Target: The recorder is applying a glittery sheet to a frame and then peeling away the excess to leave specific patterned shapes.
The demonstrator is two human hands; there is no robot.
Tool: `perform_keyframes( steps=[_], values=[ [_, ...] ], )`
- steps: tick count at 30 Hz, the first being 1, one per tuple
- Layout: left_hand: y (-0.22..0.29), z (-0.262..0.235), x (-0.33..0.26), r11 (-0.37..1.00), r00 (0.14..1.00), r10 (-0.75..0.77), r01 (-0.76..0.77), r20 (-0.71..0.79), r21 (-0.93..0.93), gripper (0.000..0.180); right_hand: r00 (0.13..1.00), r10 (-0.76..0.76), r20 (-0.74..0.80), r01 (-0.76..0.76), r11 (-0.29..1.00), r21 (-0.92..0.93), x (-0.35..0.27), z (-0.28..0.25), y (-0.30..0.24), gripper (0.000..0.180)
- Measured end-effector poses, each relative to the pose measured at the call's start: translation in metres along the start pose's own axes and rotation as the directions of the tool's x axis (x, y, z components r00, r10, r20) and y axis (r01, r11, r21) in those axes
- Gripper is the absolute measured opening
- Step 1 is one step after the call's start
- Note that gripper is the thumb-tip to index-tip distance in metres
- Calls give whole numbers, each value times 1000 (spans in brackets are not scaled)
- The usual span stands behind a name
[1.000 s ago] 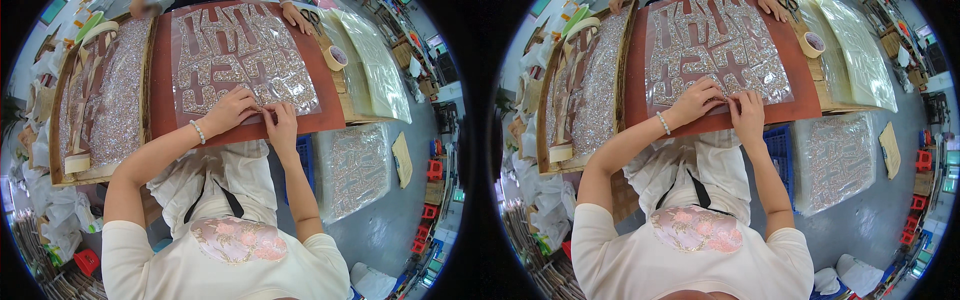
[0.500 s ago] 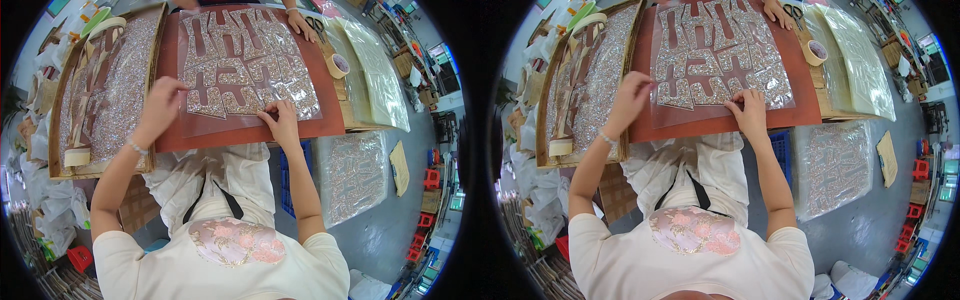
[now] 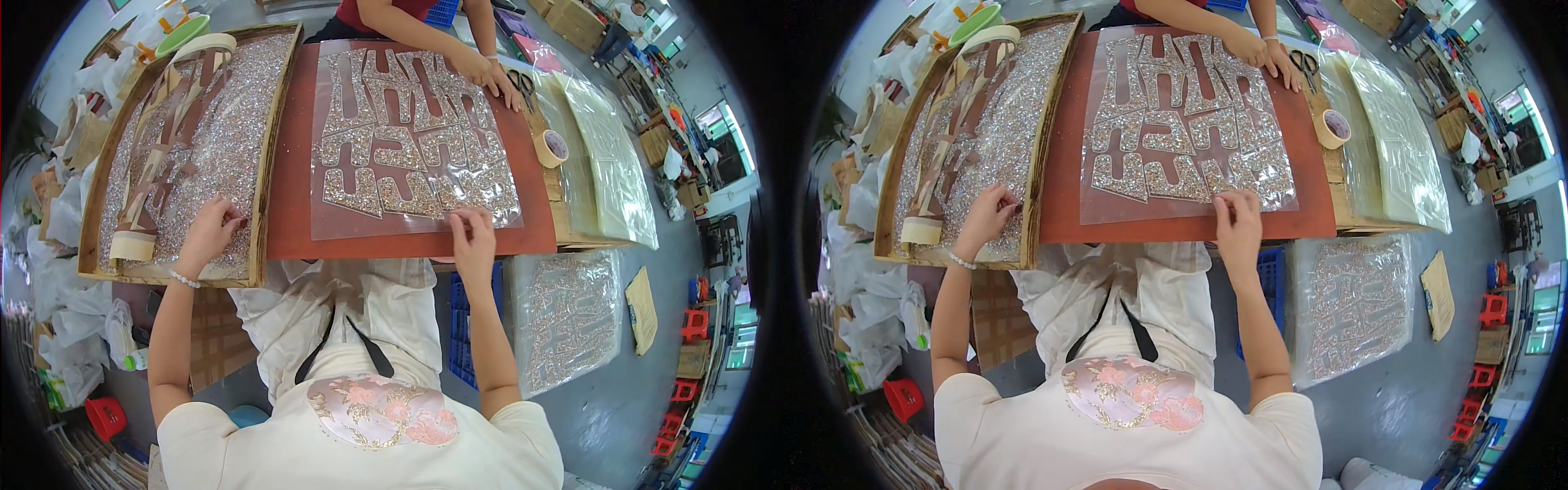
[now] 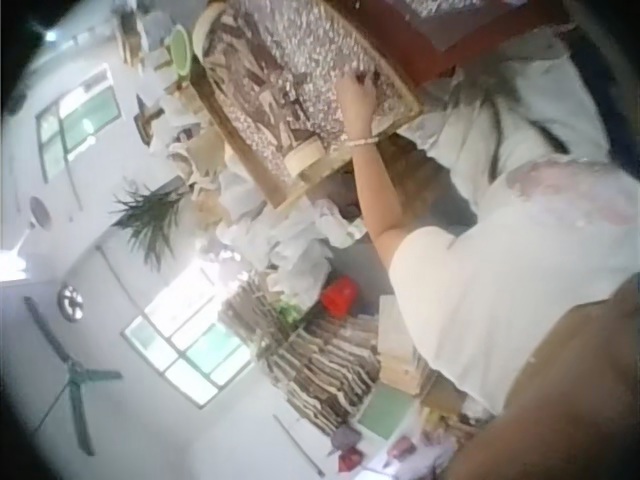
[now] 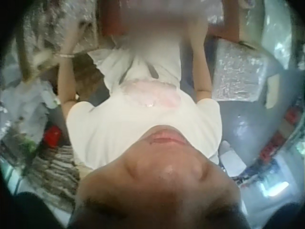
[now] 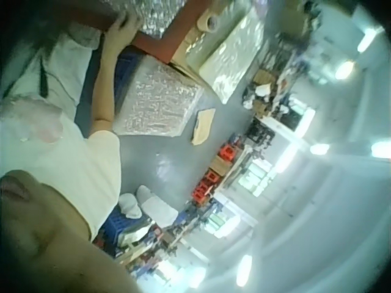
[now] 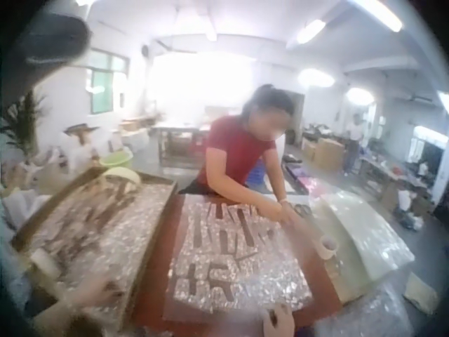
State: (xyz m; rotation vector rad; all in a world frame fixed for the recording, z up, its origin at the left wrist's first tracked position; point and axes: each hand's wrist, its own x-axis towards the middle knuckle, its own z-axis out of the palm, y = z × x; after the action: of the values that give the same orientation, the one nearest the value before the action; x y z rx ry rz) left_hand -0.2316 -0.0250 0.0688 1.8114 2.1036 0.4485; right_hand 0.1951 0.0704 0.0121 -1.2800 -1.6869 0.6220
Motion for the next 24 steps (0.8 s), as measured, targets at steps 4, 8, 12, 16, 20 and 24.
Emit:
perform_keyframes(
  steps=[4, 8, 12, 16, 20, 24],
  values=[
    [13, 1, 19, 994, 974, 79, -61, -213, 93, 11, 974, 178, -139, -128, 941, 312, -9, -23, 12, 9],
    [77, 28, 53, 971, 939, 169, -211, -299, -115, 9, 985, 42, -167, -20, 991, 133, -5, -33, 30, 10],
    [146, 102, 92, 859, 893, 425, -450, -150, -243, 11, 989, 45, -142, -30, 994, 102, 1, -32, 37, 10],
    [197, 155, 107, 764, 829, 554, -542, -76, -350, 12, 993, 19, -120, -10, 997, 74, 3, -27, 42, 10],
    [221, 187, 126, 694, 746, 657, -656, -114, -297, 11, 991, 68, -112, -53, 991, 126, 8, -26, 48, 10],
    [230, 201, 138, 653, 719, 686, -676, -109, -342, 12, 988, 126, -92, -108, 978, 180, 19, -30, 58, 9]
  ],
)
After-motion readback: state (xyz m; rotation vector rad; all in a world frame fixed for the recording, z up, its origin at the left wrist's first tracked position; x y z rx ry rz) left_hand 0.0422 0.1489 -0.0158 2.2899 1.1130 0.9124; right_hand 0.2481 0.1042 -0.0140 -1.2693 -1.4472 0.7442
